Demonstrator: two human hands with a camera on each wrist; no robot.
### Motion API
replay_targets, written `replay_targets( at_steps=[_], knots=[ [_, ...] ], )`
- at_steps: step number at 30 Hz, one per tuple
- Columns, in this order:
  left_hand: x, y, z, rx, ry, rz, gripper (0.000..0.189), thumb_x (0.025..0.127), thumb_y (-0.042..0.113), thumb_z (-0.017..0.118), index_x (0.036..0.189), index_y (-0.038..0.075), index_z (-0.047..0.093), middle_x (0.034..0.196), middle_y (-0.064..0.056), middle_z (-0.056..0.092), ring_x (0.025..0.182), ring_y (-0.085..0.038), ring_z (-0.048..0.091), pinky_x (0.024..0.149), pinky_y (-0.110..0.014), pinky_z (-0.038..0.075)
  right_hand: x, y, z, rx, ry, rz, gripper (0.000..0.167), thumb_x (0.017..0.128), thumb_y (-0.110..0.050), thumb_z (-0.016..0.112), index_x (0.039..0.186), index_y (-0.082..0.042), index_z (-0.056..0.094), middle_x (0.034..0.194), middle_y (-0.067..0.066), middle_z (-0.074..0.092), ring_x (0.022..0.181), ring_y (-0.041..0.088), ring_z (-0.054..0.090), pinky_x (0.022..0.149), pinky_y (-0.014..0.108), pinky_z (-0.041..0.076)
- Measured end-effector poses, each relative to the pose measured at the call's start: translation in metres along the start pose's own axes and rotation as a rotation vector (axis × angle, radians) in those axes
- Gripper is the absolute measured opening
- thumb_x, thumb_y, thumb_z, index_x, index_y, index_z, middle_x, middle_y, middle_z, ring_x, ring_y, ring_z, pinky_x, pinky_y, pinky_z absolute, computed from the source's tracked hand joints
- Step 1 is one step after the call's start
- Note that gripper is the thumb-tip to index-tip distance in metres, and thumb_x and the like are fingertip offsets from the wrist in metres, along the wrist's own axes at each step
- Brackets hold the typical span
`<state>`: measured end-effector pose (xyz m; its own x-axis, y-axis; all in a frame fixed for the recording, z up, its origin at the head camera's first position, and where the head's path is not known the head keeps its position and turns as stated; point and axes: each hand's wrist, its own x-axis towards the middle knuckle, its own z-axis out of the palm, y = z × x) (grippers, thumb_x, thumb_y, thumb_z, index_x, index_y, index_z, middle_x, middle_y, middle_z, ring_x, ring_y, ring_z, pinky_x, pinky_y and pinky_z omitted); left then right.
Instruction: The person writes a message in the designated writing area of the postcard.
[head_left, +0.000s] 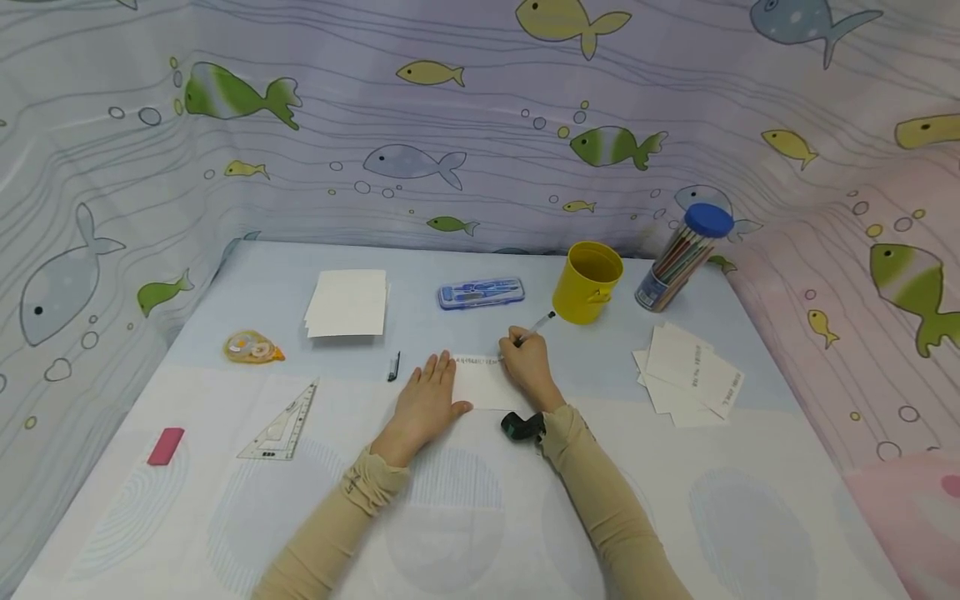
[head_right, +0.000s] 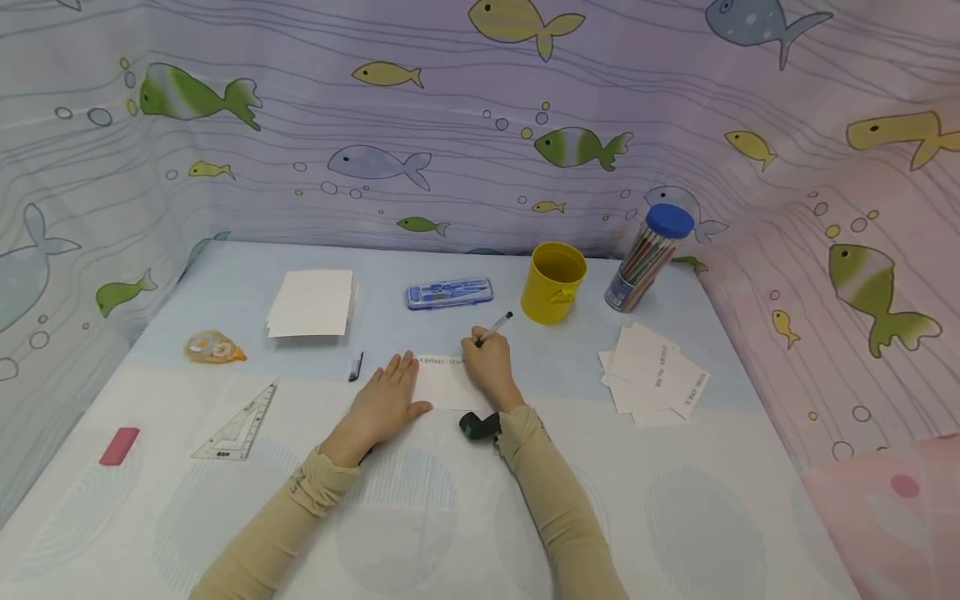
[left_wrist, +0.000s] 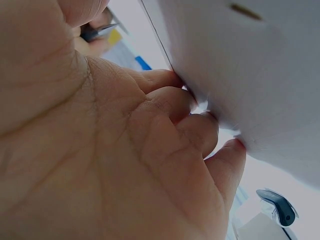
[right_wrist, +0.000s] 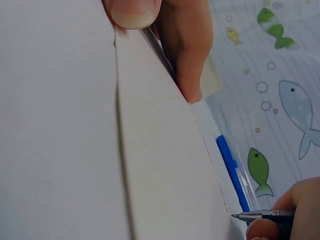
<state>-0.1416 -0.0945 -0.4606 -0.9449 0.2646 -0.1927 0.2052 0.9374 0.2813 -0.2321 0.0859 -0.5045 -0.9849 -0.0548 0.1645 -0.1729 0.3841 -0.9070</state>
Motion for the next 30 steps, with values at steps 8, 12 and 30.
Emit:
replay_targets(
  at_steps=[8, 12, 30],
  knots=[
    [0.0011, -0.0003, 0.0004, 0.002, -0.002, 0.001, 0.081, 0.095, 0.046, 0.055, 0.150, -0.005, 0.026, 0.160, -0.021, 0.019, 0.149, -0.036, 0.018, 0.120, -0.052, 0.022, 0.0001, -0.0023, 0.0000, -0.022, -0.005, 0.007, 0.037, 0.085, -0.003, 0.048, 0.054, -0.013, 0.030, 0.044, -0.009, 0.023, 0.043, 0.010, 0.022, 0.043, 0.020, 0.017],
    [0.0013, -0.0001, 0.0002, 0.006, -0.001, 0.001, 0.081, 0.095, 0.047, 0.055, 0.150, -0.005, 0.026, 0.160, -0.020, 0.019, 0.149, -0.036, 0.018, 0.120, -0.052, 0.022, -0.0001, -0.0040, -0.0011, -0.033, -0.023, 0.014, 0.038, 0.086, -0.003, 0.048, 0.054, -0.014, 0.029, 0.044, -0.008, 0.024, 0.042, 0.010, 0.025, 0.043, 0.021, 0.018],
    [0.0005, -0.0002, 0.0002, 0.002, 0.009, 0.000, 0.080, 0.094, 0.046, 0.056, 0.150, -0.005, 0.027, 0.160, -0.021, 0.020, 0.149, -0.037, 0.019, 0.120, -0.052, 0.023, -0.0001, -0.0048, -0.0011, -0.015, -0.051, 0.017, 0.039, 0.085, -0.001, 0.048, 0.053, -0.013, 0.028, 0.046, -0.008, 0.021, 0.044, 0.010, 0.019, 0.044, 0.020, 0.016]
  ],
)
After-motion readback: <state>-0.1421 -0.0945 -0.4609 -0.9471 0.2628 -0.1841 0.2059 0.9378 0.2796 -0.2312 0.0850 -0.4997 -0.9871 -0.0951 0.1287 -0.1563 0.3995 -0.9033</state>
